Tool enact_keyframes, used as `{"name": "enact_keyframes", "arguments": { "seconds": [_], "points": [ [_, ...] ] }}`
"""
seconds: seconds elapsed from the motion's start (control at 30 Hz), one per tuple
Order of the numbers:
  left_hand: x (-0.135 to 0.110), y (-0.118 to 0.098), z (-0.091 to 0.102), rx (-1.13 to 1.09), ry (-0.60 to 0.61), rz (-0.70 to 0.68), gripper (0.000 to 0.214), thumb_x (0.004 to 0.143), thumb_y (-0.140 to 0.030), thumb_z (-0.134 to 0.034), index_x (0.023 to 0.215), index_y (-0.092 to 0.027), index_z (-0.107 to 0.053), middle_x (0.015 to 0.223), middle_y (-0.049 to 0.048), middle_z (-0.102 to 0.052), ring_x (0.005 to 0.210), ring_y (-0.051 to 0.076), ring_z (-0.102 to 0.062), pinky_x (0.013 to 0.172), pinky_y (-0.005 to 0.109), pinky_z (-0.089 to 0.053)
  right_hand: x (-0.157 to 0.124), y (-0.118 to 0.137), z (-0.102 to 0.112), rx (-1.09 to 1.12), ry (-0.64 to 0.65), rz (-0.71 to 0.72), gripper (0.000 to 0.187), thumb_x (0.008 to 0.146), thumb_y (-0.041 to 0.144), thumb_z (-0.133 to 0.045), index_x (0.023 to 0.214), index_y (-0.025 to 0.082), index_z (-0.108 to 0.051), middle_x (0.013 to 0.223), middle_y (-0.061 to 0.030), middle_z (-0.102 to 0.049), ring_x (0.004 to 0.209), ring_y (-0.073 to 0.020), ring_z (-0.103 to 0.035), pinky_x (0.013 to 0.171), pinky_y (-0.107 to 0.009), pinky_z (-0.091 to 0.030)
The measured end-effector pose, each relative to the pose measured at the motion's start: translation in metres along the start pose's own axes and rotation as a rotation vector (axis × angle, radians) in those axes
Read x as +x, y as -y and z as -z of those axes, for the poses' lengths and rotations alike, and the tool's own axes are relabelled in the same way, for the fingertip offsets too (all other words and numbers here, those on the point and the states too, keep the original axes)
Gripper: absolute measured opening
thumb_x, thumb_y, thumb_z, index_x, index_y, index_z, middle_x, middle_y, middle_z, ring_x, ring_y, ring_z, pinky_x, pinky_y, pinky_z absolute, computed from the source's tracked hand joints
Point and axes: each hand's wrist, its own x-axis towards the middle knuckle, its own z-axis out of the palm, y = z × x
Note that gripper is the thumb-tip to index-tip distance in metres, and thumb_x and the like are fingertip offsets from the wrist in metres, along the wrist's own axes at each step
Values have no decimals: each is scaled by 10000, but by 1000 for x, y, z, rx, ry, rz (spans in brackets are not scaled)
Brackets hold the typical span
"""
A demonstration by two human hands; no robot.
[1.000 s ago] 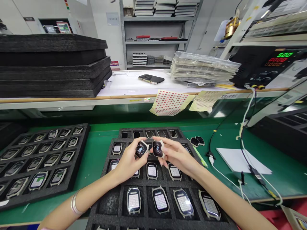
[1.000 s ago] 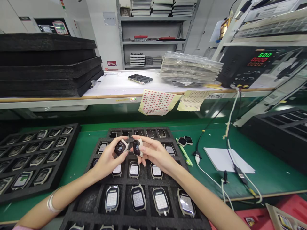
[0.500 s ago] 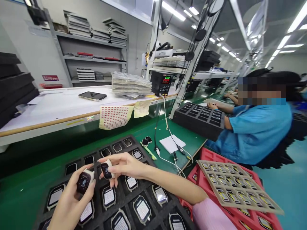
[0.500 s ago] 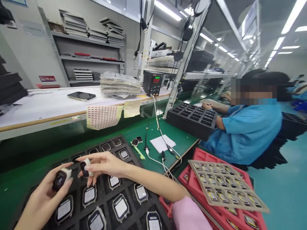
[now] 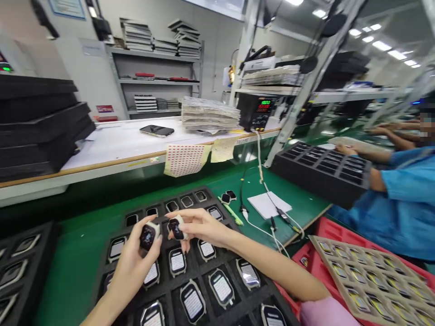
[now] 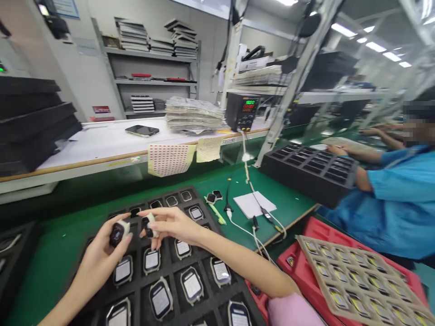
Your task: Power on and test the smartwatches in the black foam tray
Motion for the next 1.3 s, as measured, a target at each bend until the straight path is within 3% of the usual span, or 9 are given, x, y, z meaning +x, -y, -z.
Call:
{"name": "enact_keyframes", "arguments": {
  "seconds": [0.17, 0.5, 0.8, 0.93, 1.03, 1.17, 1.3],
  "points": [
    [1, -6, 2, 29, 15, -79, 353, 838, -289, -551, 1180, -220, -496, 1088, 63, -633, 1029, 239, -591, 818, 314, -471, 3, 3, -2, -61, -49, 5, 485, 830, 340, -689, 1251, 141, -554, 942, -110, -668, 578, -137, -643, 537, -258, -519],
    [3, -6, 4, 42, 23, -76, 369, 860, -257, -525, 1216, -228, -430, 1170, 64, -574, 1067, 227, -549, 905, 335, -413, 3, 8, -7, -110, -105, -7, 466, 843, 323, -667, 1254, 142, -544, 936, -118, -674, 570, -137, -632, 548, -275, -512],
    [3, -8, 5, 26, 3, -66, 350, 829, -235, -550, 1171, -221, -473, 1104, 53, -596, 958, 206, -583, 760, 283, -455, 1, 12, -11, -70, -99, -11, 490, 844, 317, -666, 1282, 145, -529, 932, -120, -682, 565, -140, -625, 543, -280, -502],
    [3, -8, 3, -87, 34, -11, 379, 811, -237, -584, 1172, -218, -468, 997, 41, -579, 797, 170, -586, 612, 251, -478, 1, 12, -9, -37, -88, -38, 525, 868, 320, -630, 1334, 144, -464, 949, -134, -685, 597, -159, -645, 558, -287, -506],
    [5, -9, 1, -305, 71, 68, 459, 765, -246, -651, 1170, -220, -436, 957, 31, -545, 716, 151, -584, 519, 236, -489, 3, 12, -7, 16, -78, -62, 491, 885, 315, -595, 1322, 146, -447, 984, -149, -670, 671, -193, -664, 567, -296, -510],
    [8, -6, 0, -572, 93, 180, 388, 783, -260, -636, 1113, -186, -447, 934, 57, -608, 805, 198, -642, 632, 302, -541, 6, 9, -4, 30, -80, -79, 349, 899, 318, -570, 1195, 143, -514, 1009, -137, -638, 705, -204, -666, 556, -292, -517],
    [10, -1, 3, -700, 77, 226, 350, 861, -263, -519, 1185, -177, -417, 974, 90, -647, 858, 225, -659, 686, 343, -534, 6, 5, -4, -37, -158, -66, 416, 893, 284, -566, 1278, 169, -458, 974, -119, -646, 674, -206, -680, 520, -281, -527]
  ]
}}
